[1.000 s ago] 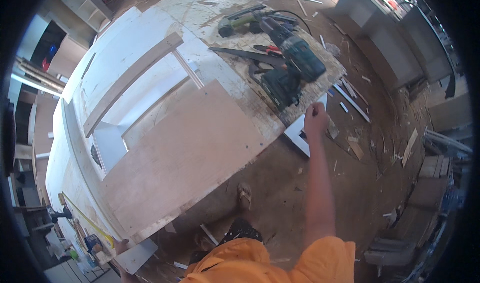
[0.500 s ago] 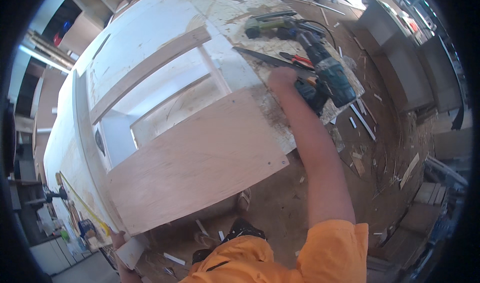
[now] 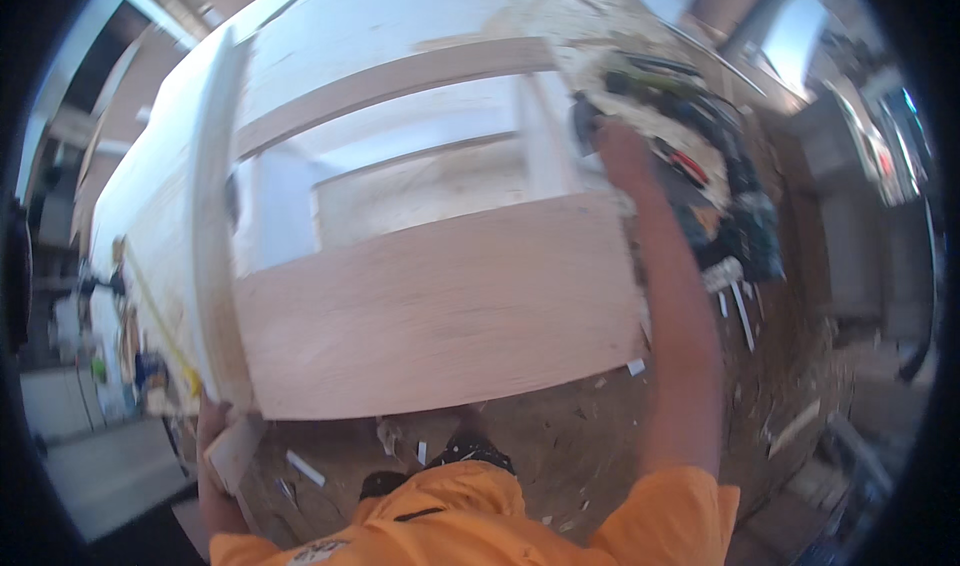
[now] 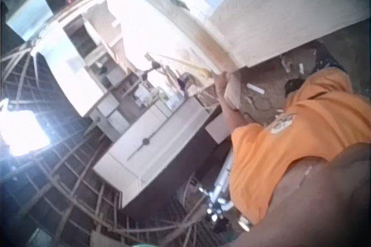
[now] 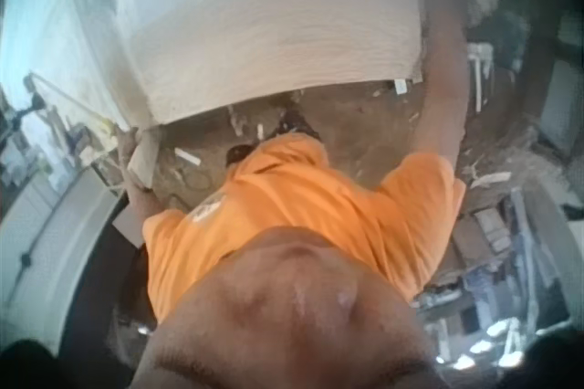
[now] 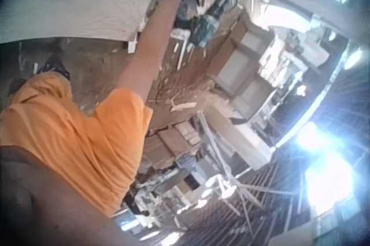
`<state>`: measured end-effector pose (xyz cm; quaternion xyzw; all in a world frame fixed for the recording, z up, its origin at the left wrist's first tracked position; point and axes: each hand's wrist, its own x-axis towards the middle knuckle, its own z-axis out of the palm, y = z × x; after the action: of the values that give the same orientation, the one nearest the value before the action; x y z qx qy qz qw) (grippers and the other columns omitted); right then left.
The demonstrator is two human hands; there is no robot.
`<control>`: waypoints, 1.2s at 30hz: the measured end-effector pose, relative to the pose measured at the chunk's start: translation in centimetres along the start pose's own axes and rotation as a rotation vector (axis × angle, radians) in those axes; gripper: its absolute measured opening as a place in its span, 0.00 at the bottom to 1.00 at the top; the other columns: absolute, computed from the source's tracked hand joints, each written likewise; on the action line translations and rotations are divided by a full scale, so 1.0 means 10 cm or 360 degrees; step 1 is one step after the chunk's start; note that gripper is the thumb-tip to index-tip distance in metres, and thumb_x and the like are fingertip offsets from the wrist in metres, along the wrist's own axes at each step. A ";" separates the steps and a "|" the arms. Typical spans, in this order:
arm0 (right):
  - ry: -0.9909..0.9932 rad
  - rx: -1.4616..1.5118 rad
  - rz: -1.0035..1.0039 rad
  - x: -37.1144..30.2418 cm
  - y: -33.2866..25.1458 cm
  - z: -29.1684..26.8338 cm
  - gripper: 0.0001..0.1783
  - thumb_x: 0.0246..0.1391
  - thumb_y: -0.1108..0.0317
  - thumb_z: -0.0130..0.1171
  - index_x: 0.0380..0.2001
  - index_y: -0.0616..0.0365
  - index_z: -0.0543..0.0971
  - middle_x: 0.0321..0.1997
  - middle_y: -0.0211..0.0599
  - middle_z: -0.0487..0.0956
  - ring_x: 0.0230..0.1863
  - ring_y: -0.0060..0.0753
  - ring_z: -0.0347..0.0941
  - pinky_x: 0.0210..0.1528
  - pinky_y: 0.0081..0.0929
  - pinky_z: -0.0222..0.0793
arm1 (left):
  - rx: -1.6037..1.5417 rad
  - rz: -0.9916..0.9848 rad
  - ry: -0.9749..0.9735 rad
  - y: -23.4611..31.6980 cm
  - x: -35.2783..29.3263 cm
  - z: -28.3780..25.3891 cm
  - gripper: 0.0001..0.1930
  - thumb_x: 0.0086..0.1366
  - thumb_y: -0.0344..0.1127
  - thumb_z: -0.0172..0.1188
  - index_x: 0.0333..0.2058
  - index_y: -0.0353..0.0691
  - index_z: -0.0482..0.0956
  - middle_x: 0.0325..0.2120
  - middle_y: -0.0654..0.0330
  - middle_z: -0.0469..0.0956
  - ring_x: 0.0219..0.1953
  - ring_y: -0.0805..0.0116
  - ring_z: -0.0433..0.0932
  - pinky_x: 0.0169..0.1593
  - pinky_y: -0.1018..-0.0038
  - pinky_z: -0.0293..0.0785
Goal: The person assembles a wooden cabinet by positioning wooden panels together, measuring the dimensions with a tape measure, and securing the pieces using a hammer and a power drill.
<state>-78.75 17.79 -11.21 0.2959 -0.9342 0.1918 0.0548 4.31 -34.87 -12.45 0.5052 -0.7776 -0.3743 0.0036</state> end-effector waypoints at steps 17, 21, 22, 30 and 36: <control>-0.0148 0.2153 -0.0401 -0.96 -4.39 -2.43 0.17 0.70 0.56 0.50 0.37 0.60 0.74 0.21 0.26 0.67 0.14 0.12 0.61 0.14 0.12 0.56 | -0.0038 0.0311 0.0000 0.37 0.20 -0.29 0.42 0.57 0.39 0.69 0.67 0.31 0.59 0.56 0.43 0.75 0.58 0.55 0.74 0.63 0.65 0.67; -0.0864 0.1859 0.0472 -2.40 -6.37 -1.45 0.18 0.70 0.59 0.45 0.54 0.59 0.71 0.15 0.23 0.62 0.06 0.16 0.56 0.05 0.17 0.52 | -0.0482 0.0719 0.0309 -0.03 0.58 -0.25 0.38 0.63 0.44 0.67 0.65 0.31 0.62 0.52 0.45 0.78 0.56 0.56 0.76 0.62 0.66 0.69; -0.1242 0.1917 0.0691 -2.63 -6.64 -1.15 0.18 0.70 0.59 0.45 0.53 0.61 0.71 0.15 0.23 0.61 0.06 0.17 0.56 0.05 0.19 0.54 | -0.0654 0.0689 0.0193 0.03 0.69 -0.25 0.35 0.65 0.43 0.66 0.64 0.30 0.64 0.52 0.46 0.78 0.55 0.58 0.76 0.61 0.67 0.69; -0.0998 0.2876 0.1645 -3.27 -7.43 1.78 0.15 0.71 0.54 0.45 0.36 0.52 0.70 0.14 0.20 0.60 0.09 0.24 0.55 0.11 0.26 0.56 | -0.1187 0.0471 0.0090 0.19 0.73 -0.05 0.23 0.72 0.43 0.59 0.58 0.32 0.74 0.49 0.51 0.78 0.52 0.64 0.77 0.56 0.70 0.73; -0.0808 0.3084 0.1793 -3.21 -7.58 1.85 0.15 0.71 0.55 0.44 0.32 0.50 0.69 0.13 0.19 0.59 0.08 0.21 0.54 0.10 0.24 0.54 | -0.1092 0.0482 -0.0051 -0.01 0.83 -0.21 0.23 0.72 0.44 0.58 0.59 0.35 0.74 0.50 0.53 0.75 0.52 0.64 0.76 0.55 0.70 0.73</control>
<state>-8.76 -29.33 -10.43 -0.2158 -0.3782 0.7620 -0.4793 1.16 -42.62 -14.07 0.3479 -0.6730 -0.6161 0.2157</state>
